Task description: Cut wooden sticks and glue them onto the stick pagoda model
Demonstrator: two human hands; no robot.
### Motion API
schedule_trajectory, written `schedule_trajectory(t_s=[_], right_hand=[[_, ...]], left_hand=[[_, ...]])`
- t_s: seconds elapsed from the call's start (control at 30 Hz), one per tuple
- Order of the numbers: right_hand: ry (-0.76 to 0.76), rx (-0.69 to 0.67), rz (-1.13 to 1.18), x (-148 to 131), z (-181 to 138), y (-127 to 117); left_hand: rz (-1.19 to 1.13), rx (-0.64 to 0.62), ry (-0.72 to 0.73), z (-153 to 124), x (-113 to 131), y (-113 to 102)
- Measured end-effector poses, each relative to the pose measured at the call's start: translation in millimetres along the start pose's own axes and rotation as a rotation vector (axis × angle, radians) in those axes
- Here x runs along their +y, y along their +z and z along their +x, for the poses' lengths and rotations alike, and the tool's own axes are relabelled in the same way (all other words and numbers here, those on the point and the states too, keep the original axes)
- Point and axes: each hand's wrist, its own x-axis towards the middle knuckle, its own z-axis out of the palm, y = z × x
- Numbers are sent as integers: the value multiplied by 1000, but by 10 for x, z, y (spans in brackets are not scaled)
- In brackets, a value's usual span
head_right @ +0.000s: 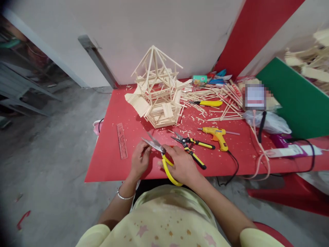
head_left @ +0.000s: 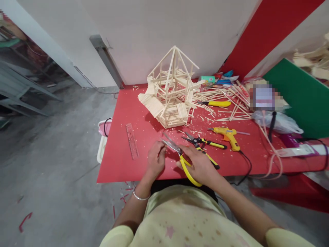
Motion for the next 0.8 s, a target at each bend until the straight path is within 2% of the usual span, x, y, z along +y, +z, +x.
schedule_trajectory(t_s=[0.2, 0.5, 0.67, 0.8], right_hand=[[-7, -5, 17, -5, 22, 24], [38, -71, 62, -74, 15, -26], [34, -100, 203, -112, 12, 6], [54, -112, 267, -79, 1, 58]], left_hand=[[19, 22, -4, -3, 10, 18], [155, 22, 217, 20, -121, -14], [185, 63, 214, -100, -202, -2], [148, 104, 206, -140, -177, 16]])
